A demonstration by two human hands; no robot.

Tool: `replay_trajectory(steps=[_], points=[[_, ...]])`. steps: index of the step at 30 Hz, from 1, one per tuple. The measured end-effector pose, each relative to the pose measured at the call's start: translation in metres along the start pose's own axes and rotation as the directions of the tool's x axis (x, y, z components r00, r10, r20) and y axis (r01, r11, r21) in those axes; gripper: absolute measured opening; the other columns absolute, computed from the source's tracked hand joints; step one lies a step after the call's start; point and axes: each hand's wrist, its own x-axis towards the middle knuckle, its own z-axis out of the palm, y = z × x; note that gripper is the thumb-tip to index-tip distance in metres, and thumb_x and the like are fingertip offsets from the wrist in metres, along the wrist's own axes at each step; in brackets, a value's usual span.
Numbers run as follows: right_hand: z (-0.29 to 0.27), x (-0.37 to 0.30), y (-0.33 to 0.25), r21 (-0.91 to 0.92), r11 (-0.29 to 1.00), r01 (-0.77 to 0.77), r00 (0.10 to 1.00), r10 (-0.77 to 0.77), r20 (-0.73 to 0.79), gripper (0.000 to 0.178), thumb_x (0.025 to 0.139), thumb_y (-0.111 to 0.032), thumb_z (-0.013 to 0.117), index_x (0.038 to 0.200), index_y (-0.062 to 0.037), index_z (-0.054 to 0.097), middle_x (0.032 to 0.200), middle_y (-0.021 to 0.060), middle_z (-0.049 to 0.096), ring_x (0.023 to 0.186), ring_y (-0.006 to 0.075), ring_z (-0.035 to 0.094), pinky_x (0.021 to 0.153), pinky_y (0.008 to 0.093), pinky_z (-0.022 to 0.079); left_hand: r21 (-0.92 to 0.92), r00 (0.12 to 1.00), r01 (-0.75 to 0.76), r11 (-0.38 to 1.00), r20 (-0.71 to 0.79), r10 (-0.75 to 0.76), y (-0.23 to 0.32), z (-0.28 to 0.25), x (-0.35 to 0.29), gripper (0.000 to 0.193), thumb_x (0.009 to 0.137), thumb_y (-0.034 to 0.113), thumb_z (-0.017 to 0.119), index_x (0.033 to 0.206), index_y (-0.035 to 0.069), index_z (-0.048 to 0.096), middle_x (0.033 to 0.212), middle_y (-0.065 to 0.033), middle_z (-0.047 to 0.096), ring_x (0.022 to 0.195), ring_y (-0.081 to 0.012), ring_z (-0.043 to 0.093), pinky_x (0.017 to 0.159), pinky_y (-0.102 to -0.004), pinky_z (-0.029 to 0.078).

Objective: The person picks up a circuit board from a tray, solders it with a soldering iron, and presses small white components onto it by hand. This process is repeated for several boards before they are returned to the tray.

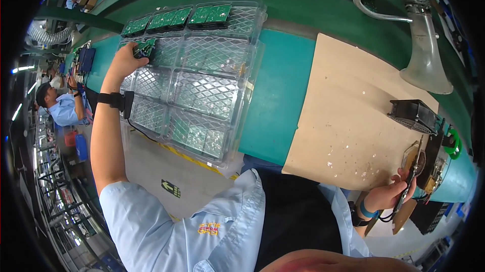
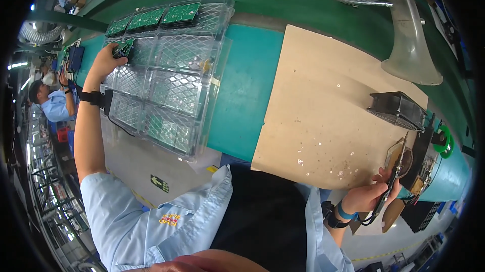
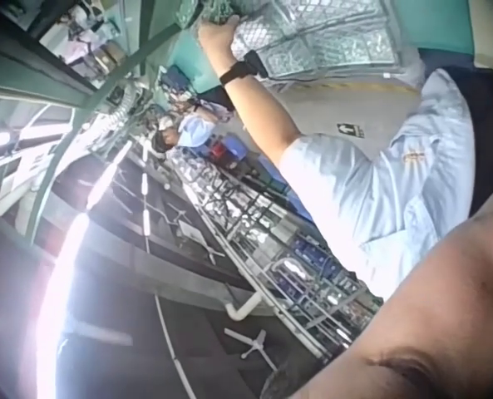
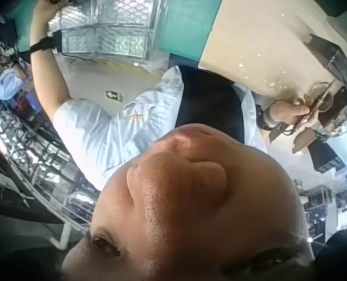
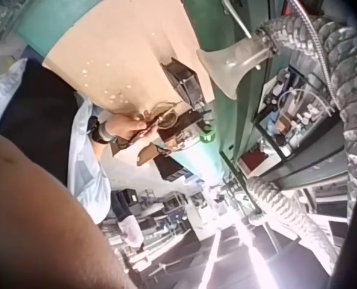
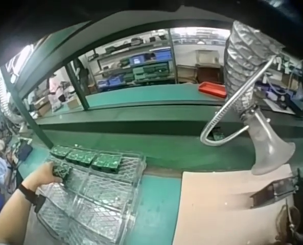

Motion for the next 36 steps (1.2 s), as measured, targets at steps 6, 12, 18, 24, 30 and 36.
replay_trajectory(steps=[6,12,18,24,30,36], points=[[-0.009,0.006,0.004,0.056,0.997,0.049,0.998,-0.051,0.032,0.033,0.103,-0.014,0.04,0.133,-0.0023,0.047,0.111,0.0163,0.067,0.093,0.0208,0.062,0.075,0.0306,0.044,0.007,0.998,0.068,0.998,0.004,-0.068,0.011,-0.013,-0.011,0.07,0.063,0.025,0.085,0.124,-0.003,0.062,0.112,-0.0238,0.069,0.108,-0.0353,0.066,0.094,-0.039,0.051],[-0.026,0.005,0.004,0.115,0.987,0.109,0.992,-0.115,0.045,0.033,0.103,-0.017,0.043,0.132,-0.0024,0.046,0.112,0.0183,0.067,0.093,0.0221,0.062,0.075,0.0316,0.044,0.098,0.991,0.087,0.991,-0.113,-0.076,0.016,-0.003,-0.025,0.07,0.062,0.022,0.083,0.125,0.0,0.063,0.113,-0.0221,0.07,0.107,-0.0361,0.067,0.093,-0.0398,0.052],[-0.038,0.002,0.003,0.116,0.982,0.151,0.987,-0.156,0.031,0.034,0.103,-0.019,0.043,0.133,-0.0023,0.045,0.113,0.0197,0.066,0.093,0.023,0.062,0.076,0.0321,0.044,0.025,0.988,0.148,0.989,-0.036,-0.147,0.032,0.0,-0.024,0.071,0.061,0.021,0.082,0.127,0.002,0.064,0.114,-0.0215,0.07,0.106,-0.0349,0.067,0.094,-0.0383,0.052],[-0.035,-0.005,0.002,0.121,0.987,0.103,0.994,-0.105,0.009,0.034,0.103,-0.021,0.043,0.132,-0.0024,0.045,0.114,0.0194,0.065,0.094,0.023,0.062,0.077,0.0325,0.044,-0.078,0.979,0.146,0.986,-0.129,-0.155,0.007,-0.001,-0.028,0.068,0.063,0.02,0.081,0.126,0.002,0.064,0.111,-0.0176,0.071,0.102,-0.0291,0.069,0.091,-0.0345,0.052],[-0.029,-0.011,0.004,0.125,0.987,0.101,0.994,-0.104,0.021,0.034,0.104,-0.022,0.042,0.132,-0.0025,0.045,0.114,0.0187,0.065,0.094,0.0228,0.062,0.077,0.0324,0.043,-0.344,0.973,0.077,0.936,-0.179,-0.146,-0.004,0.002,-0.033,0.064,0.067,0.017,0.079,0.127,0.002,0.064,0.11,-0.013,0.072,0.098,-0.0224,0.069,0.088,-0.031,0.052],[-0.03,-0.008,0.01,0.121,0.986,0.116,0.993,-0.119,0.018,0.034,0.104,-0.022,0.043,0.132,-0.0025,0.045,0.114,0.0185,0.065,0.092,0.0228,0.063,0.075,0.0319,0.044,-0.608,0.972,-0.235,0.758,-0.15,0.181,0.139,-0.02,-0.076,0.063,0.069,0.014,0.077,0.128,-0.001,0.062,0.105,-0.0111,0.071,0.092,-0.0185,0.068,0.082,-0.0288,0.053]])
